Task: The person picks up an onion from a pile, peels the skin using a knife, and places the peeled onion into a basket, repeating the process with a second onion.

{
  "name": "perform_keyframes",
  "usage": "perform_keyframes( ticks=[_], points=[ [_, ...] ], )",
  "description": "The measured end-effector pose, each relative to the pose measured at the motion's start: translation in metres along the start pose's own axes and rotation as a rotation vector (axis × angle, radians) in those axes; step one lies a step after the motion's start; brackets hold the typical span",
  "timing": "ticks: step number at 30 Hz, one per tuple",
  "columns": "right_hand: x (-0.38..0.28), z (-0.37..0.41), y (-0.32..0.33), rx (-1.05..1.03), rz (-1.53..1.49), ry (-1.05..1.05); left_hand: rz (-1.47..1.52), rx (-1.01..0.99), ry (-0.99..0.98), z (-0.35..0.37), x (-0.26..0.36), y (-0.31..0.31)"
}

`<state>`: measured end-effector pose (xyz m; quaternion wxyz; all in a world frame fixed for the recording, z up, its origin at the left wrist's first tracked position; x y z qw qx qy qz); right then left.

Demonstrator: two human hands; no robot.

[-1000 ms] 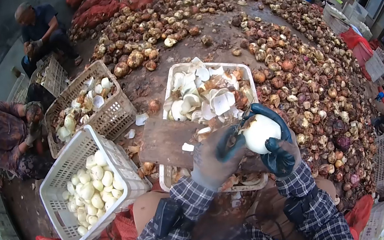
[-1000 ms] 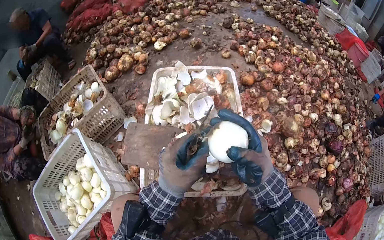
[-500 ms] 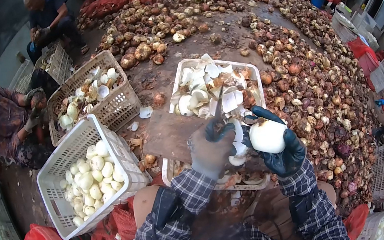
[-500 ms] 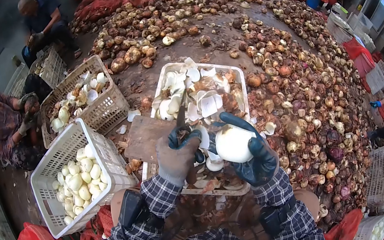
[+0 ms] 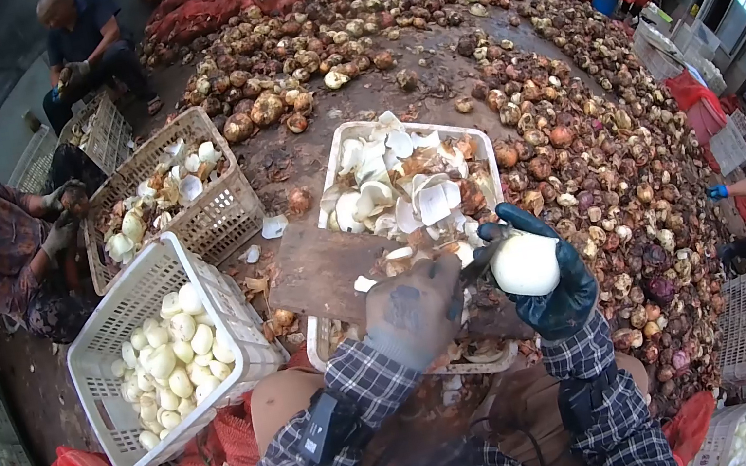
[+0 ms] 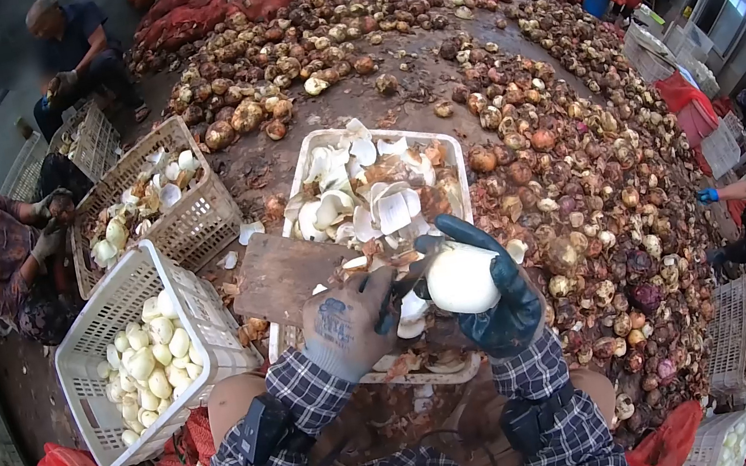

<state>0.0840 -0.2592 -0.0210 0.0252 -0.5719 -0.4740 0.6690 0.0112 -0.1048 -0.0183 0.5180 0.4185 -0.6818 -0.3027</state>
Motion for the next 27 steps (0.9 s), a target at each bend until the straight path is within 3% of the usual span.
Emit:
perform_keyframes(
  ticks=[2,8,11,14,17,20,23,27],
  points=[
    [-0.003,0.001,0.000,-0.026,0.041,-0.001,-0.030,0.003,0.072,-0.001,-0.007,-0.011],
    [0.001,0.000,0.017,0.166,-0.010,0.072,0.445,0.067,0.160,0.004,-0.013,-0.012],
    [0.000,0.001,0.018,0.209,0.147,0.082,1.126,0.032,0.387,0.001,-0.007,-0.014],
    [0.013,0.005,0.017,0.289,0.390,0.103,1.085,0.069,0.378,-0.005,0.004,-0.014],
    [0.032,0.009,0.021,0.352,0.331,0.068,0.907,0.098,0.273,-0.002,-0.006,-0.045],
    [0.034,0.011,0.022,0.370,0.538,-0.032,0.985,0.057,0.377,0.000,-0.009,-0.040],
    [0.028,0.011,0.009,0.306,0.695,0.041,1.037,0.084,0.391,0.002,-0.007,-0.029],
    [0.039,0.015,0.020,0.287,0.512,0.016,1.034,0.018,0.441,0.009,-0.019,-0.038]
  ],
)
Point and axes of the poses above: each hand's wrist, its own z-axis away from the middle knuckle, its own y-axis out of the back of the hand, x = y × z, the point moved 4 cm from there along -z, towards the middle knuckle, and after that the axes turned 3 degrees about x, right-handed, at the moved point
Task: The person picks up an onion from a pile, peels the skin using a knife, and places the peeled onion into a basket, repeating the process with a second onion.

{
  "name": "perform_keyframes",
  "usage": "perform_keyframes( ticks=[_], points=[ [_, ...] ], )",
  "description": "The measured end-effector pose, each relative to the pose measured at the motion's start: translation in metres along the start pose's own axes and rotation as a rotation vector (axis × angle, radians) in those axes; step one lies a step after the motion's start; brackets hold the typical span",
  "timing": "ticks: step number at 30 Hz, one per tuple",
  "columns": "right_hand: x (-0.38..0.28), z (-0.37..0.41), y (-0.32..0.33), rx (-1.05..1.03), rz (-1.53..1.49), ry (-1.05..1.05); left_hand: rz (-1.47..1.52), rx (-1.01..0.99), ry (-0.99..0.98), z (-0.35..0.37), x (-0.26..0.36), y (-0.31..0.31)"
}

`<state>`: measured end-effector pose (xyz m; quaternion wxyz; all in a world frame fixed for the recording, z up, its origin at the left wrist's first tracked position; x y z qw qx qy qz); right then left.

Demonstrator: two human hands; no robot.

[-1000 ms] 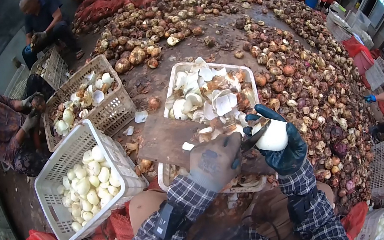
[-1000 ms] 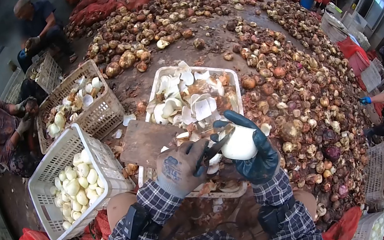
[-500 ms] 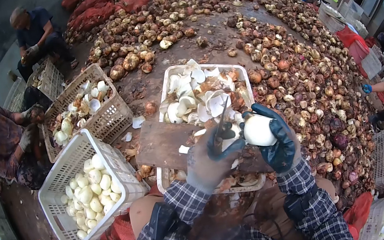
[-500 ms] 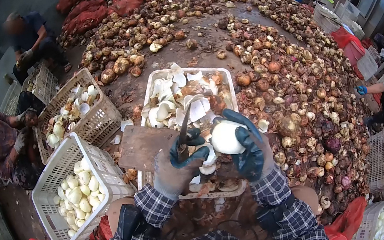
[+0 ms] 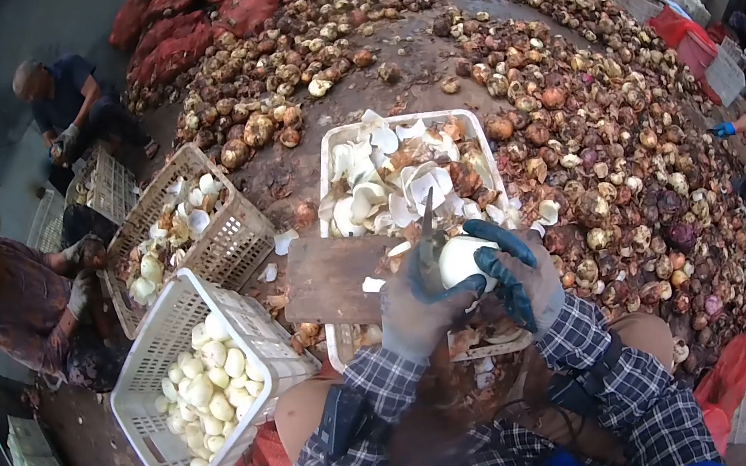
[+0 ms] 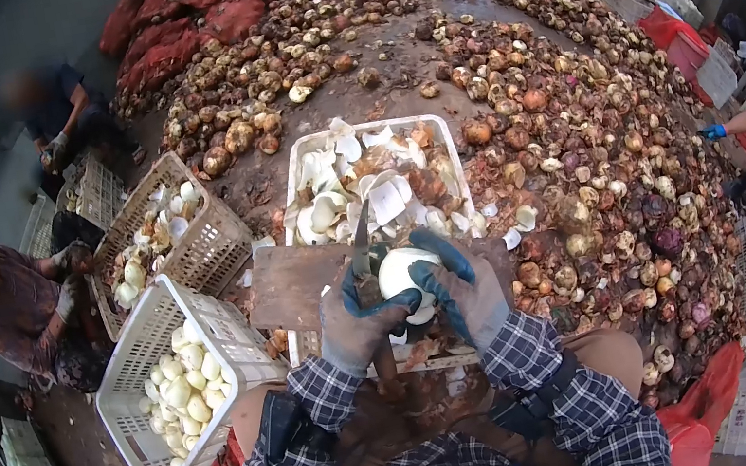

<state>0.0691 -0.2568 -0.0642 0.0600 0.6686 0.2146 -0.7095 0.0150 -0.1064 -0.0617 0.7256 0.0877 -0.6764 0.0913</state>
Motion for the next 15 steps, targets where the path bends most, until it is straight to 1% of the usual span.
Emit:
perform_keyframes(
  ticks=[3,4,7,8,9,10,11,12,15],
  points=[
    [-0.002,0.001,0.007,-0.129,0.092,-0.169,-0.050,-0.053,0.041,-0.003,0.001,0.004],
    [0.000,0.002,0.006,-0.191,-0.020,-0.107,-0.064,-0.070,0.048,-0.003,0.002,0.004],
    [0.005,0.003,0.007,-0.231,0.034,-0.142,-0.066,-0.077,0.024,0.000,0.004,0.000],
    [0.004,0.004,0.007,-0.226,0.041,-0.109,-0.061,-0.072,0.009,0.001,0.004,-0.001],
    [0.004,0.004,0.009,-0.229,0.136,-0.061,-0.003,-0.061,-0.012,0.002,0.002,-0.003],
    [0.002,0.003,0.010,-0.233,0.233,-0.016,0.027,-0.086,0.024,0.000,0.001,-0.003],
    [0.004,0.004,0.010,-0.167,0.256,-0.082,0.056,-0.109,0.064,-0.001,-0.001,-0.001],
    [0.000,0.004,0.012,-0.152,0.264,-0.065,0.084,-0.129,0.111,-0.001,-0.003,-0.001],
    [-0.009,0.004,0.010,-0.124,0.220,-0.030,0.092,-0.150,0.105,-0.004,0.001,0.001]
  ],
)
Point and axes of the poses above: each hand's wrist, its own z-axis away from the middle knuckle, its own y-axis out of the back of the hand, x = y × z, the point moved 4 cm from there along -z, towards the middle knuckle, and after that the axes turned 3 degrees about x, right-handed, at the moved point
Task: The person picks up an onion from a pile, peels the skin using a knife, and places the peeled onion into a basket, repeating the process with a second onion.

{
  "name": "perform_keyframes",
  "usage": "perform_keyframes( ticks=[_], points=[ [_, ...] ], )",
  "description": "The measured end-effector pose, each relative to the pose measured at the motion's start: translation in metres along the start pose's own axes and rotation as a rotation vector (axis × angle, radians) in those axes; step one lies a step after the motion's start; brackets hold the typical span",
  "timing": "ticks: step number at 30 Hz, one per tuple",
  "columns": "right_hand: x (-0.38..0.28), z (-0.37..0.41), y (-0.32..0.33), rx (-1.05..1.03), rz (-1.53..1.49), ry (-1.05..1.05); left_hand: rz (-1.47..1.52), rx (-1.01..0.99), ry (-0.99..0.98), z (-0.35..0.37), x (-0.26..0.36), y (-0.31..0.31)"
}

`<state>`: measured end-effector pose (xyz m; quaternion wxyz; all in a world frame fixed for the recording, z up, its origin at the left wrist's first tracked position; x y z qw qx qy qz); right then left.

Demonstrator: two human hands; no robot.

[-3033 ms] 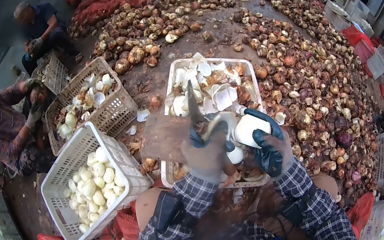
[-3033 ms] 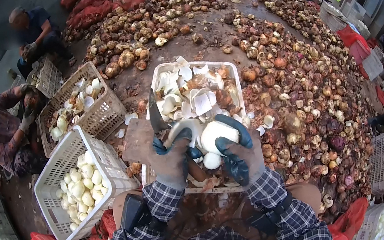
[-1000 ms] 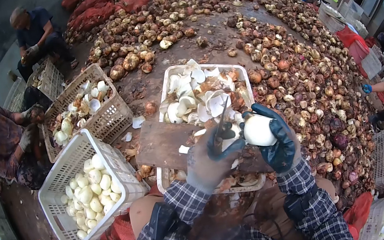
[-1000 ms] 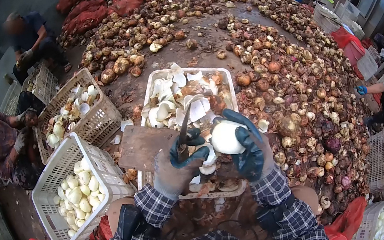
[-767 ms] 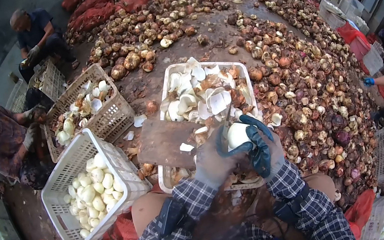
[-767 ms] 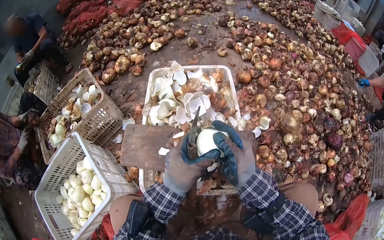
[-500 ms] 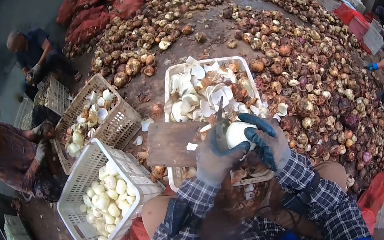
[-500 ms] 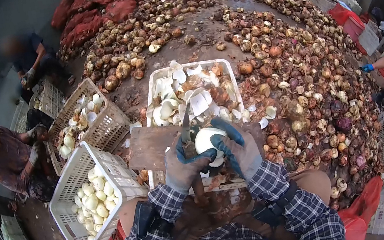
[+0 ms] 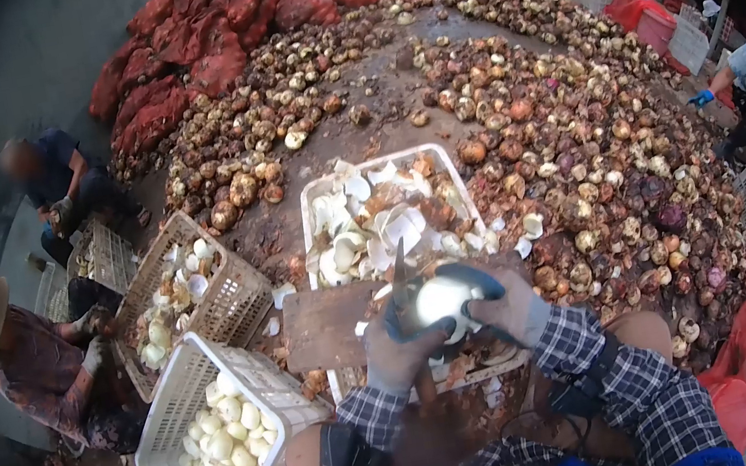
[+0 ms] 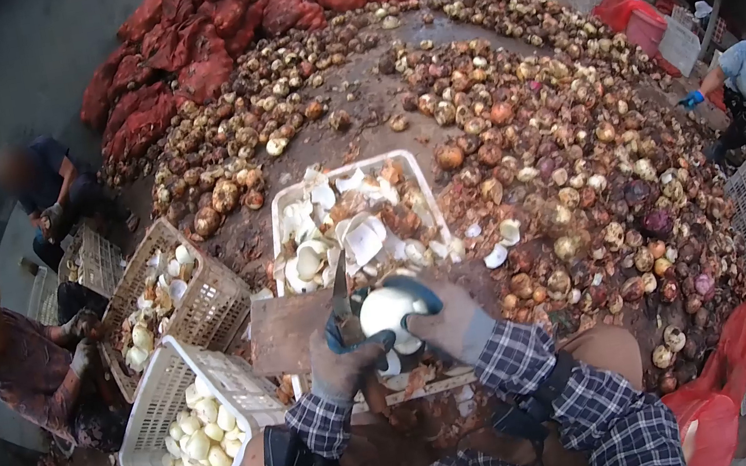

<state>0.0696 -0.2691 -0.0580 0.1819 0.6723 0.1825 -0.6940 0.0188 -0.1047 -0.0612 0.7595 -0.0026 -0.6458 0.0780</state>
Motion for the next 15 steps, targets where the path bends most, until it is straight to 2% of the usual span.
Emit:
perform_keyframes(
  ticks=[1,2,5,9,12,15],
  points=[
    [0.001,-0.003,0.005,-0.013,0.071,0.068,-0.003,-0.003,0.013,0.002,-0.001,0.001],
    [0.000,-0.003,0.005,-0.019,0.014,0.032,0.032,0.008,0.012,0.003,0.001,-0.001],
    [-0.008,-0.004,0.009,0.000,0.033,0.036,0.054,0.034,-0.165,0.000,-0.002,0.000],
    [-0.010,-0.005,0.011,0.015,0.043,0.087,0.149,-0.015,0.040,0.003,-0.004,-0.004],
    [-0.015,-0.003,0.010,0.081,0.104,0.092,-0.008,-0.022,-0.270,0.006,0.015,-0.024],
    [-0.013,-0.001,0.005,0.128,0.133,0.115,-0.267,0.064,-0.335,0.004,0.001,-0.019]
  ],
)
Point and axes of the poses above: each hand's wrist, its own z-axis away from the middle knuckle, its own y-axis out of the back of the hand, x = y × z, the point moved 4 cm from there along -z, towards the middle knuckle, and after that the axes turned 3 degrees about x, right-handed, at the moved point
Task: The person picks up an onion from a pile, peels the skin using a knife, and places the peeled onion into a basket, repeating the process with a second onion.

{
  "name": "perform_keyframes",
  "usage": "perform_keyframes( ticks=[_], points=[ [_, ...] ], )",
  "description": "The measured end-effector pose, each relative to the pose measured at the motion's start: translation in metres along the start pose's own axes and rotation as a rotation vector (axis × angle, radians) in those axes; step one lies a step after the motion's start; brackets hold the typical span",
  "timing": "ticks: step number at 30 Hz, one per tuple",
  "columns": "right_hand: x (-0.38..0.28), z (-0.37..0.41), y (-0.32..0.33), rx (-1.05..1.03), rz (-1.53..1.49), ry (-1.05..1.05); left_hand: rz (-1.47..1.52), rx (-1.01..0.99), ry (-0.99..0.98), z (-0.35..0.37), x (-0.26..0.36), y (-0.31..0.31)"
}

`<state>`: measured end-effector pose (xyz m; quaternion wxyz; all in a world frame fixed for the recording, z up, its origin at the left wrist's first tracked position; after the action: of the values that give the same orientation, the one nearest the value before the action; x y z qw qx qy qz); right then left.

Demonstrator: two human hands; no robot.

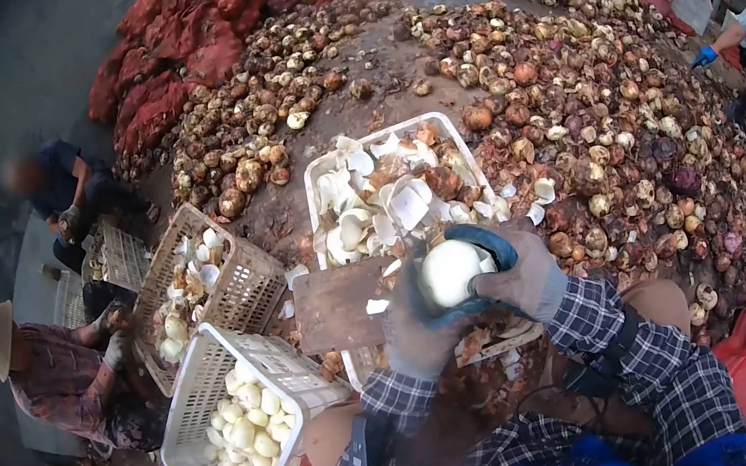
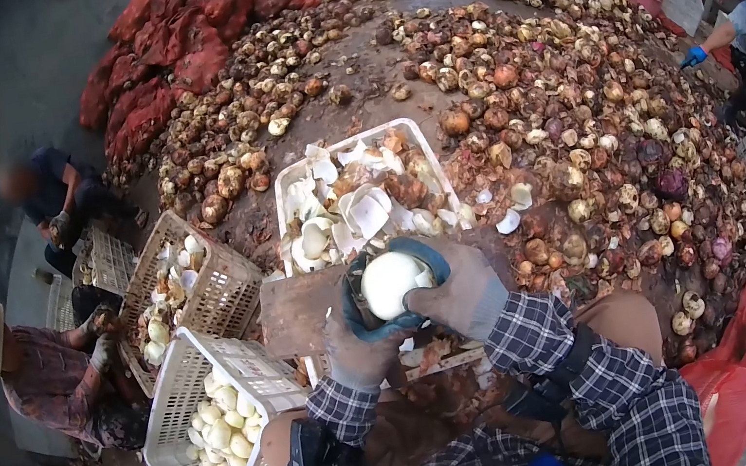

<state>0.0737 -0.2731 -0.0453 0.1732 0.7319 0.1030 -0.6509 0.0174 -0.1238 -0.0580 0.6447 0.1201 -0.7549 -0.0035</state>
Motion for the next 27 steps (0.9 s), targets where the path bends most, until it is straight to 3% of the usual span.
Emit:
perform_keyframes(
  ticks=[7,12,18,22,25,27],
  points=[
    [-0.012,-0.001,0.002,-0.107,-0.042,0.125,0.334,0.036,0.251,0.002,-0.005,0.020],
    [-0.022,-0.003,0.003,-0.155,-0.224,0.011,0.793,-0.056,0.364,0.004,-0.009,0.026],
    [-0.016,-0.003,0.002,-0.095,-0.329,-0.222,0.818,-0.037,0.370,0.004,-0.002,0.016],
    [-0.005,-0.002,0.001,-0.029,-0.218,-0.231,0.871,-0.080,0.366,0.006,-0.013,0.015],
    [0.007,0.001,-0.007,0.059,-0.091,-0.241,1.190,0.042,0.385,0.009,-0.024,0.012],
    [0.012,0.001,-0.013,0.055,-0.116,-0.238,1.104,0.072,0.309,0.007,-0.017,0.011]
  ],
)
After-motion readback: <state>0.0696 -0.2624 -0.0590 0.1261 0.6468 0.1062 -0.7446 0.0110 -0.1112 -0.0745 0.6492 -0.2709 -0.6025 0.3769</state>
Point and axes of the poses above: each hand's wrist, its own z-axis away from the middle knuckle, its own y-axis out of the back of the hand, x = y × z, the point moved 4 cm from there along -z, towards the middle knuckle, and after that the axes turned 3 degrees about x, right-handed, at the moved point
